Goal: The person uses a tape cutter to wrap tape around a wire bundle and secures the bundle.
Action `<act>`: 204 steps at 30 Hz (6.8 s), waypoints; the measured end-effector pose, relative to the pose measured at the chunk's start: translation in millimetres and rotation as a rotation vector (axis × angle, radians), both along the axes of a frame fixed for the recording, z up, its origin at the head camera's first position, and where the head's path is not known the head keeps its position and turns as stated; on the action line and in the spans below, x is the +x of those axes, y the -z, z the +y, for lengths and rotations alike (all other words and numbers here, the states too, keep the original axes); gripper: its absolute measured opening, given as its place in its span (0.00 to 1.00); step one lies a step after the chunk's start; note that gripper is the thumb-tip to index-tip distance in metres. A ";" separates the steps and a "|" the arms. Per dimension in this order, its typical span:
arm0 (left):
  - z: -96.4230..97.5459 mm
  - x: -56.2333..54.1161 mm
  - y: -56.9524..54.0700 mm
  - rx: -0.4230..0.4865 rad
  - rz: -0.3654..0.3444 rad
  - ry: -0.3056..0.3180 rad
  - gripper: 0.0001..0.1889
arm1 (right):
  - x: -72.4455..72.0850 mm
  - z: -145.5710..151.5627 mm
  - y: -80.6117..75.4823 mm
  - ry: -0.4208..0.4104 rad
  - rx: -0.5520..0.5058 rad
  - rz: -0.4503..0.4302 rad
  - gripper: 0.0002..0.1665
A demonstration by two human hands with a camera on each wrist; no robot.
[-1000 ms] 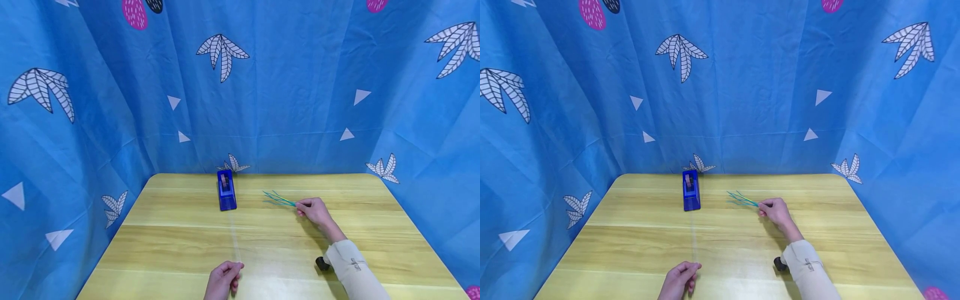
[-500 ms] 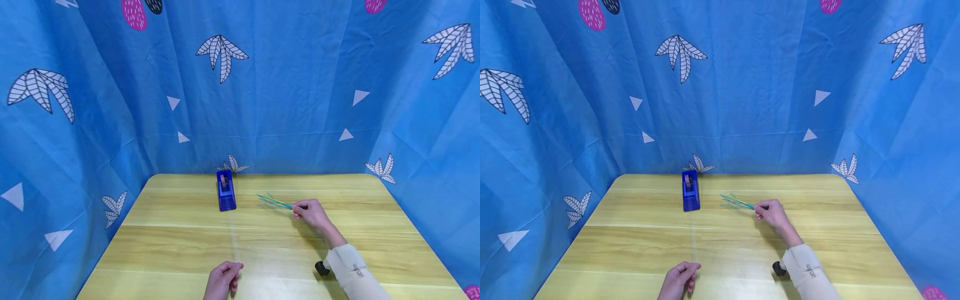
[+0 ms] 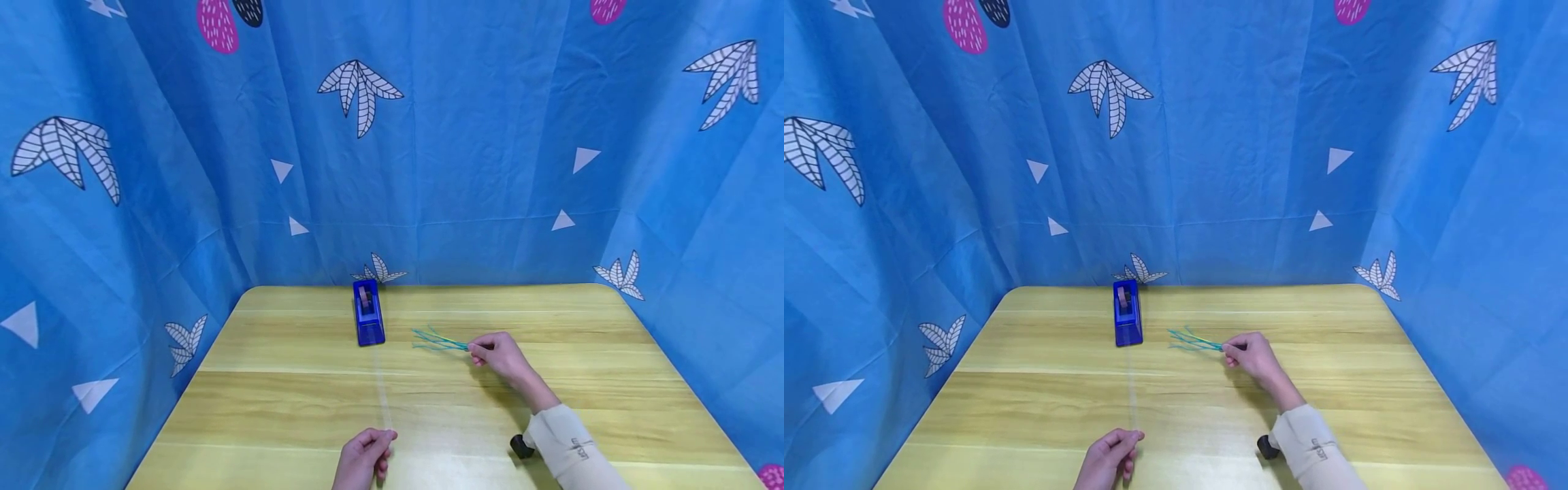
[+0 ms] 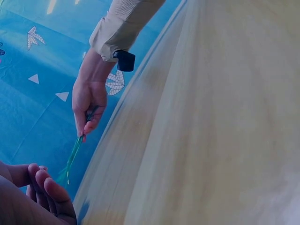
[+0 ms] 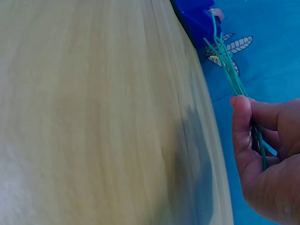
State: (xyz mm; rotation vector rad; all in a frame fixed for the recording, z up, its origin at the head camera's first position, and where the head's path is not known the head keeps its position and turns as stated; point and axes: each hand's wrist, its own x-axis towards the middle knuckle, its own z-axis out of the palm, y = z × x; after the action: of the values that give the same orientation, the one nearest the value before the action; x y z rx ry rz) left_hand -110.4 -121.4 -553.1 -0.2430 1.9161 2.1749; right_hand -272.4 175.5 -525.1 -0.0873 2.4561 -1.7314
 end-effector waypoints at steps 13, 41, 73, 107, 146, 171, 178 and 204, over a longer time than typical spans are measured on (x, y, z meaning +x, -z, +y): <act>1.2 1.4 -5.4 -0.016 0.011 0.020 0.20 | 10.0 -15.7 1.9 -0.072 0.022 0.007 0.10; 4.7 1.2 -7.1 -0.029 0.032 0.004 0.20 | 41.6 -76.0 8.2 -0.325 -0.041 0.043 0.08; 4.3 3.4 -4.2 -0.052 0.024 -0.009 0.19 | 73.5 -99.4 0.5 -0.436 -0.154 -0.088 0.07; 6.6 -1.4 2.8 -0.040 0.020 -0.105 0.17 | 82.0 -108.4 -12.8 -0.458 -0.190 -0.120 0.07; -15.8 0.2 -15.2 0.243 0.050 -0.242 0.53 | 79.2 -115.0 -6.4 -0.470 -0.141 -0.086 0.06; -51.9 -67.0 -51.4 -0.568 0.217 0.563 0.17 | 75.9 -112.1 -6.9 -0.498 -0.106 -0.075 0.06; -51.0 -68.3 -43.4 -0.520 0.133 0.564 0.21 | 74.8 -113.7 -4.8 -0.506 -0.085 -0.058 0.06; -45.8 -66.4 -29.8 -0.261 0.075 0.319 0.17 | 72.7 -110.4 1.8 -0.506 -0.127 -0.047 0.06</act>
State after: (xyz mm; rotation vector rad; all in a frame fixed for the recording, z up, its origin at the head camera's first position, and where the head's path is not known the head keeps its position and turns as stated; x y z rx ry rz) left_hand -176.8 -167.3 -523.2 0.0983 2.1114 1.7550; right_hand -199.8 65.1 -526.8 -0.6140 2.0460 -1.6264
